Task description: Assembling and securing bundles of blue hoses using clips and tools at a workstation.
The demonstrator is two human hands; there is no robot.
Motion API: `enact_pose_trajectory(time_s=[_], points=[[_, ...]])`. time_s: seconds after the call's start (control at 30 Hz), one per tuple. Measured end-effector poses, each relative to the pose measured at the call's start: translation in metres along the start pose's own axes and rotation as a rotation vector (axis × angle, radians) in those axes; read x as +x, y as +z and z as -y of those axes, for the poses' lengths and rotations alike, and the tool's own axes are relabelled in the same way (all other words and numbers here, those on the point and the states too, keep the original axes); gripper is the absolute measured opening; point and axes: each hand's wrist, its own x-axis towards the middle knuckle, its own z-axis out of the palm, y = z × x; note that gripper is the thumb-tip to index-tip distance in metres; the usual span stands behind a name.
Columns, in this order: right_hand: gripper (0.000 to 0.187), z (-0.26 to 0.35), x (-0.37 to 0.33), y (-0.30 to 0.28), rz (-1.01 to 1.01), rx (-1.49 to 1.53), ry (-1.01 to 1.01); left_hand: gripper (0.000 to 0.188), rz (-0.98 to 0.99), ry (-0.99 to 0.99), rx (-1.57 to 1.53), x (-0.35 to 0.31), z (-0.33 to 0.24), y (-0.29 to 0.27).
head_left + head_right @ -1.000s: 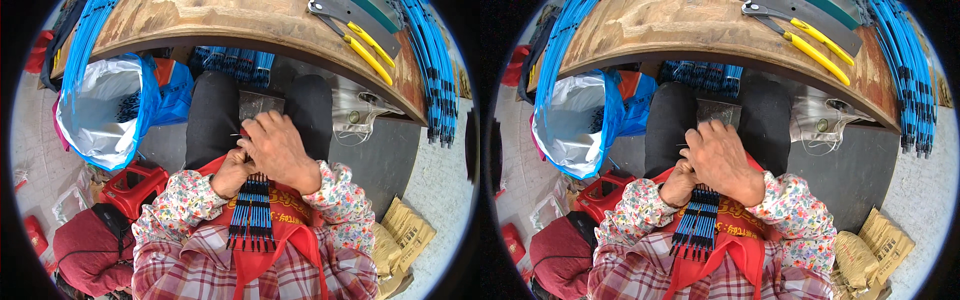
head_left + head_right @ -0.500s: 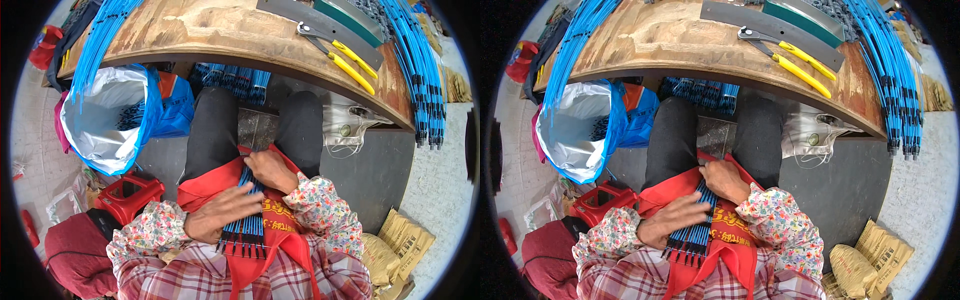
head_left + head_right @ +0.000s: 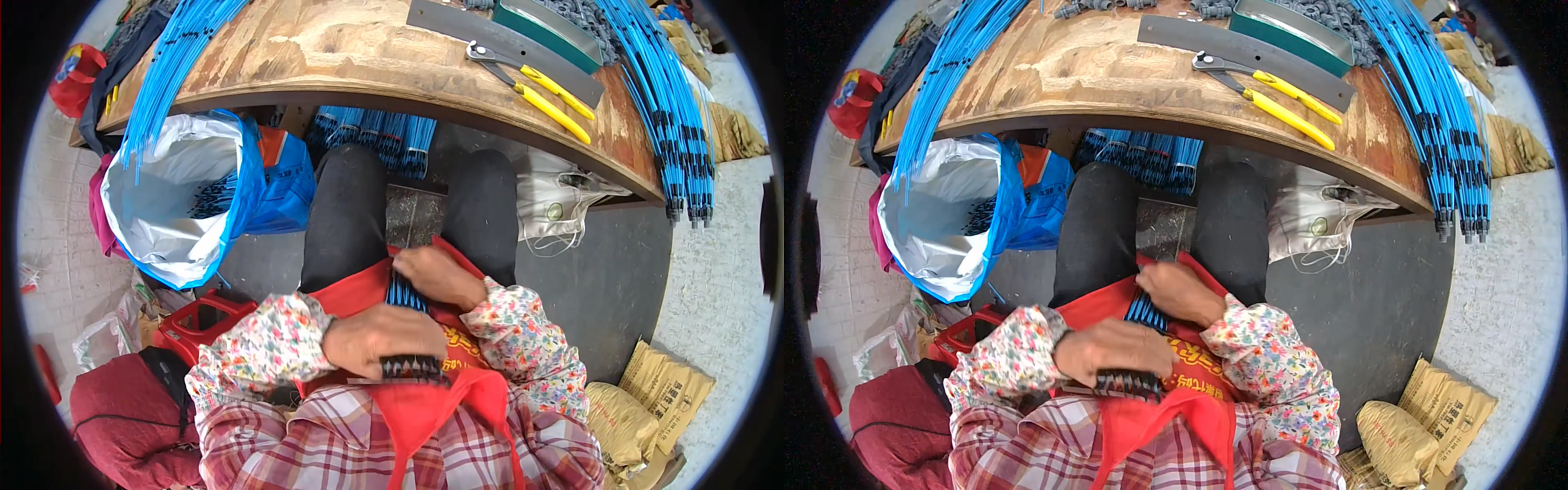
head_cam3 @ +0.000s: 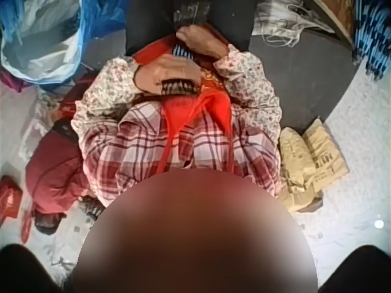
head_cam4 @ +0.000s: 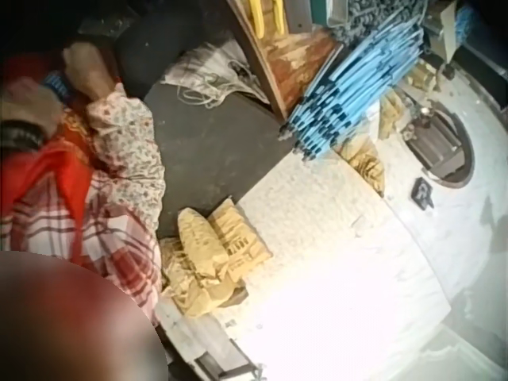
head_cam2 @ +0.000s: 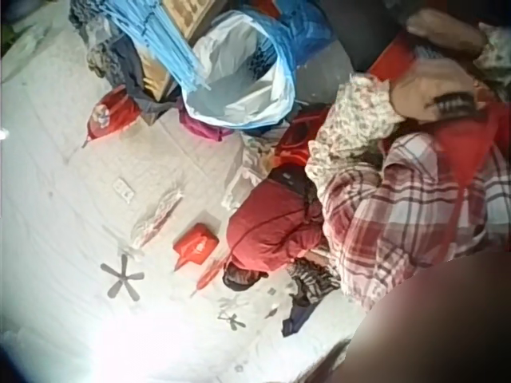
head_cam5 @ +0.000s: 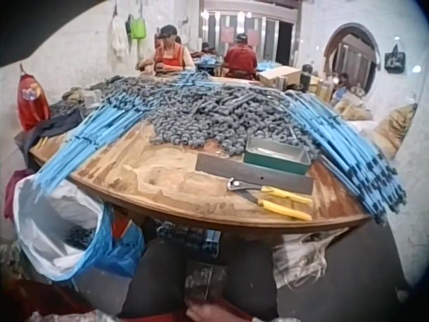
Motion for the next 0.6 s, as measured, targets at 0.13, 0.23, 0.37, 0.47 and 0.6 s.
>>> enact_pose_trajectory(time_s=[0.13,0.23,0.37,0.47,0.6], points=[[0.027,0.033,-0.029,-0.064,-0.571,0.336,0.021,0.032,0.065,-0.056,-0.131,0.020,-0.005,-0.029],[0.028,0.058,-0.059,-0.098,-0.635,0.814,0.025,0.029,0.129,-0.123,-0.192,0.037,-0.016,-0.053],[0.028,0.066,-0.079,-0.111,-0.583,0.940,-0.173,0.021,0.025,-0.274,-0.295,0.042,-0.019,-0.071],[0.022,0.073,-0.071,-0.113,-0.736,0.905,-0.241,0.016,-0.229,-0.354,-0.369,0.047,-0.012,-0.080],[0.028,0.083,-0.053,-0.130,-0.830,0.645,-0.149,0.014,-0.370,-0.366,-0.352,0.065,-0.009,-0.089]])
